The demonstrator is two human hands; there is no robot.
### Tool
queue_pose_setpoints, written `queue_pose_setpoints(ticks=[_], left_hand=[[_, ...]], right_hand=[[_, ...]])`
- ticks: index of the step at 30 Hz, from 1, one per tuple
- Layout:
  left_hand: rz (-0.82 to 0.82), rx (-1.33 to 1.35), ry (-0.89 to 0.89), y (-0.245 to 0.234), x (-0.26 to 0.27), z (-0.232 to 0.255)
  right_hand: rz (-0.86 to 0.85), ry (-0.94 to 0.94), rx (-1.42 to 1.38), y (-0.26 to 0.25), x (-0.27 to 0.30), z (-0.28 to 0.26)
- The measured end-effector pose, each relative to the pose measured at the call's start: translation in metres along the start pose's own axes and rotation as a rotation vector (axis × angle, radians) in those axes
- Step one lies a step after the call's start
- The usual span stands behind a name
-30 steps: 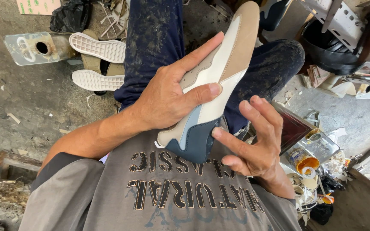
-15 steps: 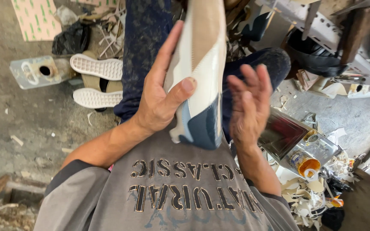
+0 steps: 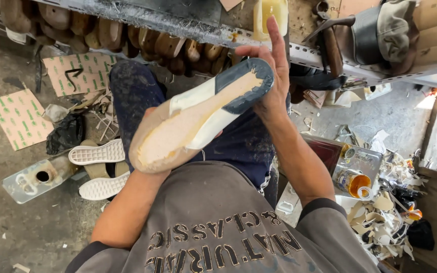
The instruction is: The person holds a multi-colored shoe and repeatedly rubs its upper and sole with their hands. They rotate the shoe to access different sides and continue rubbing the surface throughout the clip.
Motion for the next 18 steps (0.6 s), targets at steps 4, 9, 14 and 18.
queue_pose_setpoints(ticks=[4, 9, 14, 18], left_hand=[[0.185, 0.062, -0.086, -0.020, -0.007, 0.002], [-0.099, 0.273, -0.229, -0.017, -0.014, 0.016], [0.182, 0.046, -0.107, -0.010, -0.015, 0.021], [0.233, -0.036, 0.203, -0.036, -0.017, 0.025]], right_hand=[[-0.215, -0.326, 0.661, -0.056, -0.036, -0.001], [-0.212, -0.073, 1.928, -0.113, -0.087, 0.015], [-0.216, -0.121, 1.977, -0.125, -0.106, 0.033], [-0.083, -0.546, 2.021, -0.132, -0.106, 0.036]])
Point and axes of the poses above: each hand's wrist, its own x-axis away from the middle knuckle, its own y-axis out of the palm, z = x × y, the point moved 1 cm from there along -x, towards the middle knuckle, and after that the axes turned 2 degrees about -x, right-handed, at the moved point
